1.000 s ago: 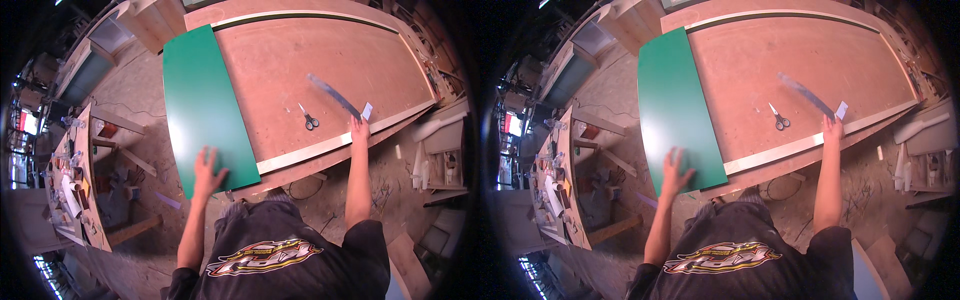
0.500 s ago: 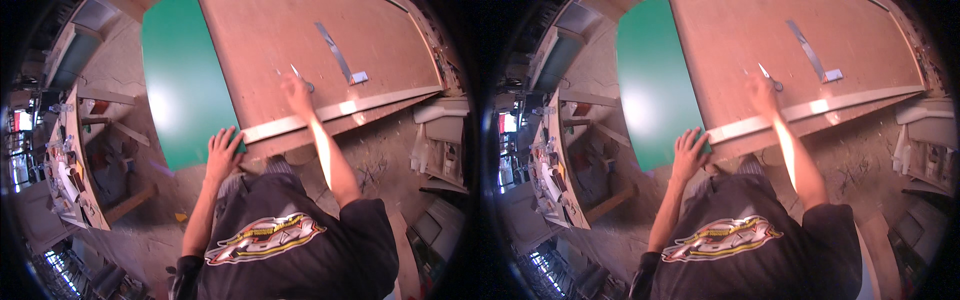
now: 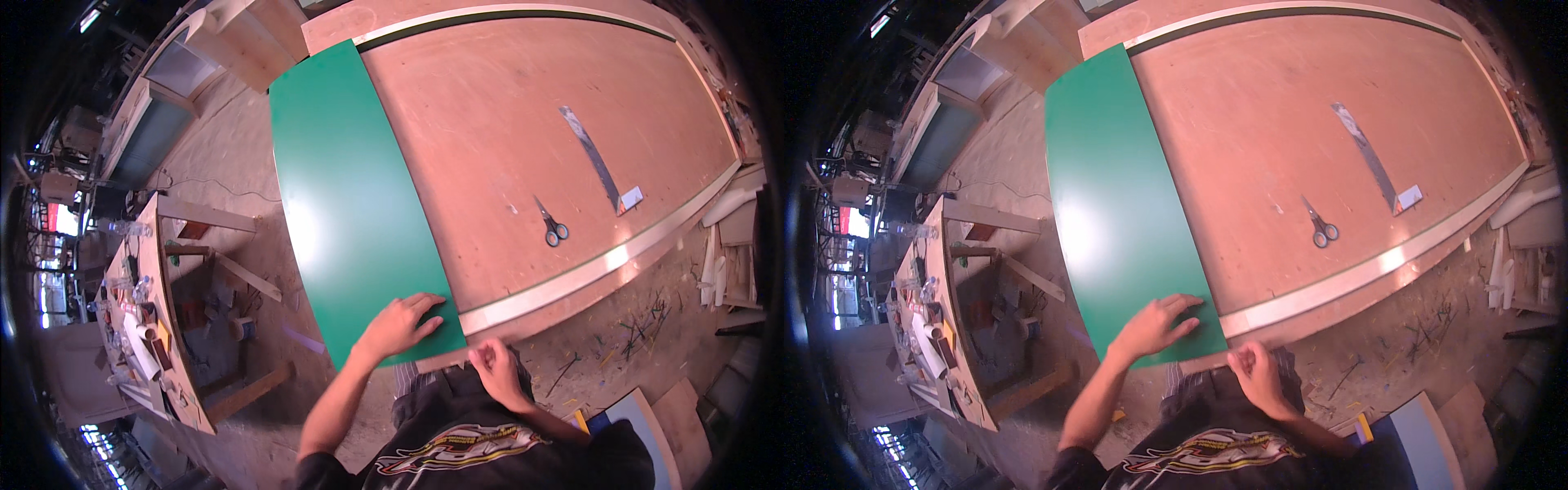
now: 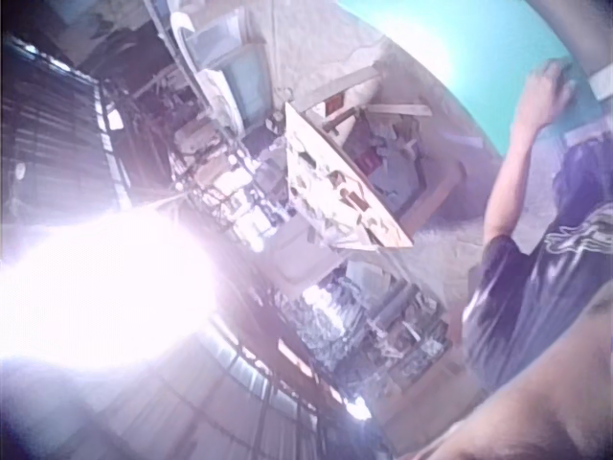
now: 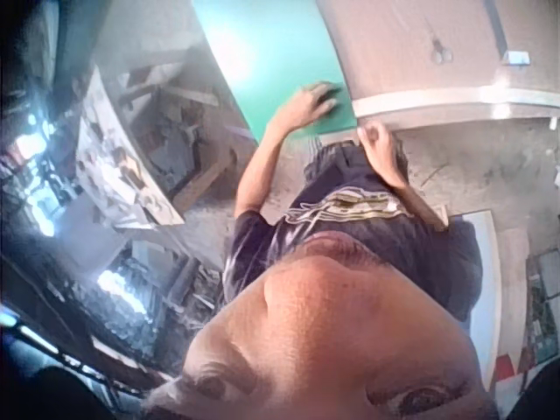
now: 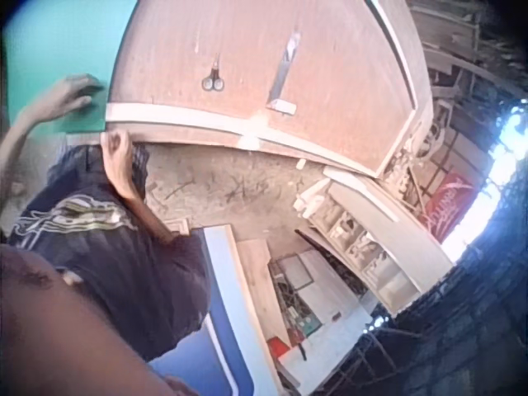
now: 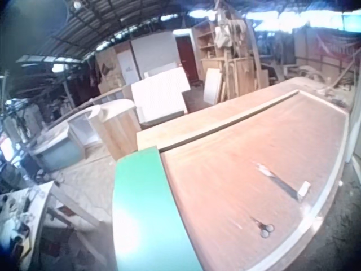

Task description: The person aligns a green sheet onto a curved board and presses it into place. They then handle a long gray board with a white strip, positioning it on the workbench. Finally, they wipe the surface of the curved board with a cloth and apply a paste-like substance from a small container onto the board's edge.

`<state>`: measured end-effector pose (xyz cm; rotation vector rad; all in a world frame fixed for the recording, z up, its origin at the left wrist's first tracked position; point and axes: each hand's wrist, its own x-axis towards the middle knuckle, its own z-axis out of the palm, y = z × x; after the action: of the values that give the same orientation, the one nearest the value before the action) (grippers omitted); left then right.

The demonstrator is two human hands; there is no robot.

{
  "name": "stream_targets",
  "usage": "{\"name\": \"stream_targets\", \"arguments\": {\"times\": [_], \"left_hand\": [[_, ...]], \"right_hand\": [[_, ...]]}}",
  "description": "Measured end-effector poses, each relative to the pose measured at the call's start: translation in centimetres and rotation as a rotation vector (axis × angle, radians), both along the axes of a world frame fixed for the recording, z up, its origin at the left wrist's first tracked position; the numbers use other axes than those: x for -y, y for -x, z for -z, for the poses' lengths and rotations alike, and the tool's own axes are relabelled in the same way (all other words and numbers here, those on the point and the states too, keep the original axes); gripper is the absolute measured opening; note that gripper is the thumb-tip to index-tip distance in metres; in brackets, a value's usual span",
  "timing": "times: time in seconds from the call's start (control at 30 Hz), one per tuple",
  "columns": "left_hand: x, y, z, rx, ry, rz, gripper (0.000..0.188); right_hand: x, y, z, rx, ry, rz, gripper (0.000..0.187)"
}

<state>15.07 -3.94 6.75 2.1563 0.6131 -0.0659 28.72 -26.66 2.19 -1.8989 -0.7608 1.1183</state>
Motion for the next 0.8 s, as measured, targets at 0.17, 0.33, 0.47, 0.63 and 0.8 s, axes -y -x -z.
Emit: {"name": "stream_targets", "arguments": {"times": [0.17, 0.33, 0.47, 0.63, 0.8], "left_hand": [[-13.9, -0.9, 2.7, 0.124, -0.274, 0.199, 0.035], [-20.9, -0.2, 4.8, 0.169, -0.456, 0.423, 0.044], [-21.2, 0.7, 6.1, 0.178, -0.57, 0.512, 0.047], [-24.1, 0.3, 5.5, 0.343, -0.631, 0.463, 0.055], [-30.2, 0.5, 4.6, 0.266, -0.661, 0.337, 0.059]], "right_hand": [[-1.3, 5.5, 3.6, -0.374, 0.014, 0.553, 0.02], [-3.6, 8.7, 4.8, 0.03, 0.057, 0.677, 0.019], [-4.8, 10.1, 4.4, 0.019, 0.077, 0.888, 0.02], [-7.3, 11.8, 3.6, -0.097, 0.014, 1.143, 0.025], [-8.5, 11.9, 3.6, -0.19, -0.012, 1.337, 0.026]]}}
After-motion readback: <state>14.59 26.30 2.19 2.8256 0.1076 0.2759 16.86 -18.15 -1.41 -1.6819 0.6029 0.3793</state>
